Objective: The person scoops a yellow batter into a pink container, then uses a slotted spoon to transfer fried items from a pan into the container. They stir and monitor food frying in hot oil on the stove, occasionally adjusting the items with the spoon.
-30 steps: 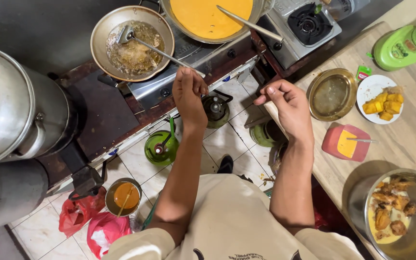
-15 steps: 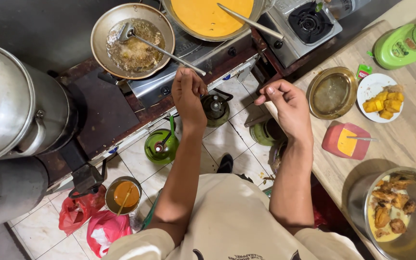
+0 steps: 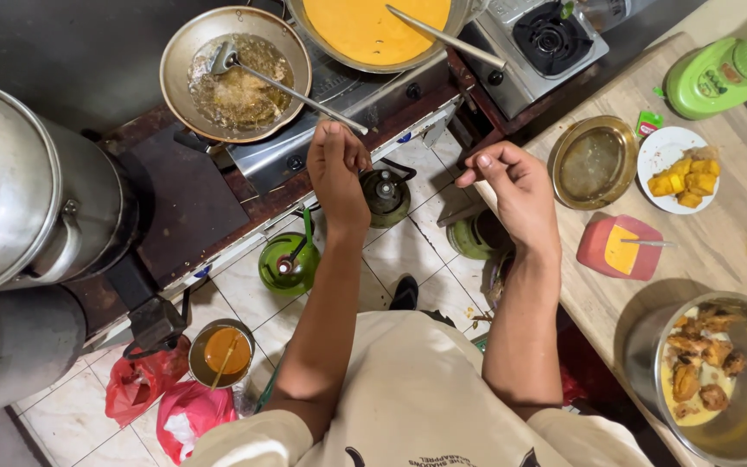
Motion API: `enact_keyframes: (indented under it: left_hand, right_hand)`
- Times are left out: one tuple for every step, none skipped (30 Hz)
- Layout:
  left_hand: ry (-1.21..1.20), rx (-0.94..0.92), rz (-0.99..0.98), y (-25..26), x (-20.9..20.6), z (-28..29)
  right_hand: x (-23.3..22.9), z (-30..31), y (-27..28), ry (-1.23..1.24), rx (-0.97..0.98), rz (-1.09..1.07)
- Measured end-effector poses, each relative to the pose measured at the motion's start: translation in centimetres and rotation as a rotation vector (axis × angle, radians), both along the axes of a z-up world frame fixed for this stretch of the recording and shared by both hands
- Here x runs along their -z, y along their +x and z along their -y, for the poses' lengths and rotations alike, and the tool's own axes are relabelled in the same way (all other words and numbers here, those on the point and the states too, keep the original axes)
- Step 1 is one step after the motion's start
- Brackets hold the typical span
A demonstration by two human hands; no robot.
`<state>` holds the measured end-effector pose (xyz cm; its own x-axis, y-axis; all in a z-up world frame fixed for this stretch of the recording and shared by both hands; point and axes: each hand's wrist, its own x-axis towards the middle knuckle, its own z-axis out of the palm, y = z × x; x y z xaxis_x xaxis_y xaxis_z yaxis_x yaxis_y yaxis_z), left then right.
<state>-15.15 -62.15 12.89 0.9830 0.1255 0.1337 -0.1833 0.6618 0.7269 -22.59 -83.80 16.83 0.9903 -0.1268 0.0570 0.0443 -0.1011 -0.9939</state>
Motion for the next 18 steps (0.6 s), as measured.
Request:
enact_keyframes:
  left_hand:
    - [0.005, -0.002, 0.008, 0.0, 0.0, -0.1]
    - [0.005, -0.004, 0.009, 0.0, 0.0, -0.1]
    - [0.006, -0.004, 0.013, 0.1, -0.1, -0.1]
    - [0.008, -0.005, 0.016, 0.1, -0.1, -0.2]
    - [0.007, -0.007, 0.016, 0.0, -0.1, -0.3]
    - [0.001, -0.003, 0.017, 0.0, -0.2, -0.3]
    - [-0.005, 0.000, 0.018, 0.0, -0.2, -0.4]
    - [-0.006, 0.000, 0.020, 0.0, -0.3, -0.5]
    - [-0.005, -0.003, 0.027, 0.0, -0.3, -0.5]
    - [-0.004, -0.006, 0.033, 0.0, -0.3, -0.6]
    - [-0.005, -0.006, 0.034, -0.1, -0.4, -0.7]
    - [-0.006, -0.009, 0.028, -0.1, -0.4, -0.8]
    - [-0.007, -0.012, 0.023, -0.1, -0.4, -0.9]
    - [-0.008, -0.013, 0.023, 0.0, -0.4, -0.9]
    - [-0.009, -0.013, 0.020, 0.0, -0.3, -0.9]
    - [-0.010, -0.015, 0.016, 0.0, -0.3, -1.0]
    - [-0.010, -0.018, 0.016, 0.0, -0.3, -1.1]
    - [-0.012, -0.017, 0.016, 0.0, -0.3, -1.1]
  right_hand:
    - [0.0, 0.0, 0.0, 0.002, -0.001, 0.000]
    - [0.0, -0.1, 0.0, 0.002, -0.003, 0.001]
    - [-0.1, -0.1, -0.1, 0.005, -0.002, 0.002]
    - [-0.1, -0.1, -0.1, 0.009, -0.003, 0.002]
    - [-0.2, -0.2, -0.1, 0.008, -0.005, 0.002]
    - [-0.3, -0.3, -0.1, 0.007, -0.007, 0.003]
    - [-0.3, -0.3, -0.2, 0.005, -0.010, 0.004]
    - [-0.3, -0.3, -0.1, 0.004, -0.010, 0.006]
    - [-0.2, -0.4, 0.0, 0.001, -0.011, 0.011]
    - [-0.2, -0.4, 0.0, -0.002, -0.013, 0.015]
    - [-0.2, -0.6, 0.0, -0.003, -0.013, 0.016]
    - [-0.3, -0.7, 0.0, -0.018, -0.015, 0.016]
    - [-0.4, -0.8, 0.0, -0.034, -0.016, 0.016]
    - [-0.3, -0.8, 0.0, -0.034, -0.017, 0.015]
    - [-0.3, -0.8, 0.0, -0.030, -0.019, 0.018]
    - [-0.2, -0.9, 0.1, -0.024, -0.022, 0.021]
    - [-0.3, -0.9, 0.1, -0.023, -0.025, 0.020]
    - [-0.4, -1.0, 0.1, -0.029, -0.018, 0.008]
